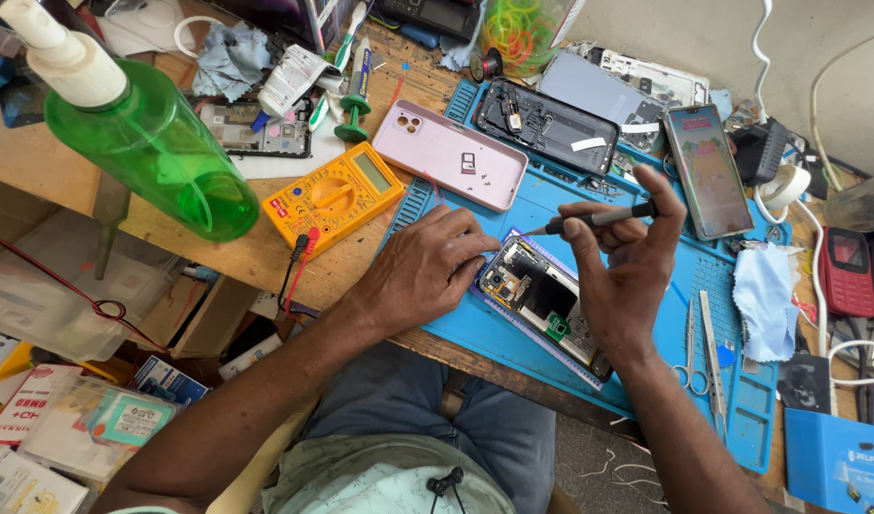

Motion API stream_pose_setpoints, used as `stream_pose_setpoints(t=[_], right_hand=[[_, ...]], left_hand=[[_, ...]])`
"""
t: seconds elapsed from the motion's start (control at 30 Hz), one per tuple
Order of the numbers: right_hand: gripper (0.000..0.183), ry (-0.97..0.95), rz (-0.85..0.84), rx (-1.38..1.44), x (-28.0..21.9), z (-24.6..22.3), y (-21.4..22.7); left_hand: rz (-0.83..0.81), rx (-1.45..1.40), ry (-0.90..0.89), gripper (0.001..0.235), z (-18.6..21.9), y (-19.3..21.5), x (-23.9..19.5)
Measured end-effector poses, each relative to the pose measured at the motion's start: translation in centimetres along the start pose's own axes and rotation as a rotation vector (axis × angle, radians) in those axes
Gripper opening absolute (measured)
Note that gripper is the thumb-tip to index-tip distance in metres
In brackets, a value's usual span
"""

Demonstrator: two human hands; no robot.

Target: The person uses a screwdriver to remove screws from the back of a disassembled mobile phone. They then lift the back cover and inspect the internal components.

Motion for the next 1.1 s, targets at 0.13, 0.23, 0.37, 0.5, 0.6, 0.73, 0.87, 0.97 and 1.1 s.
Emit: stream_pose_setpoints(t=[0.13,0.23,0.37,0.5,0.6,0.73,0.87,0.97,1.1], right_hand=[[0.066,0.046,-0.010,-0.079,-0.8,-0.6,-0.1],[0.065,0.057,-0.010,-0.097,-1.0,-0.7,-0.2],[0.065,0.065,-0.019,-0.105,-0.9,-0.6,-0.4],[0.065,0.051,-0.027,-0.092,-1.0,-0.3,-0.3],[0.066,0.046,-0.029,-0.078,-1.1,-0.1,-0.4],[0.065,0.039,-0.033,-0.066,-1.1,0.0,-0.5],[0.065,0.048,-0.042,-0.105,-1.2,0.0,-0.4],[0.065,0.041,-0.047,-0.100,-1.3,0.0,-0.5],[0.065,0.037,-0.045,-0.102,-1.3,0.0,-0.5]], left_hand=[[0.008,0.016,-0.028,0.023,0.3,0.0,0.1],[-0.004,0.027,-0.033,0.023,0.2,-0.2,0.0],[-0.009,0.024,-0.036,0.025,0.1,-0.3,0.0],[-0.012,0.018,-0.048,0.026,0.1,-0.4,0.0],[-0.014,0.018,-0.054,0.029,0.2,-0.4,-0.1],[0.000,0.008,-0.065,0.032,0.3,-0.3,0.0],[-0.033,0.017,-0.057,0.035,0.3,-0.5,0.0],[-0.059,0.054,-0.071,0.034,0.4,-0.8,0.0],[-0.063,0.088,-0.095,0.033,0.5,-1.0,0.0]])
Point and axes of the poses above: each hand's wrist, its own x-axis towards the middle knuckle, its own y-axis out of the back of the hand, z = x × y, the point moved 8 cm from there along x, towards the middle knuckle, and after that the axes turned 12 degrees about z, right-handed, at the moved point
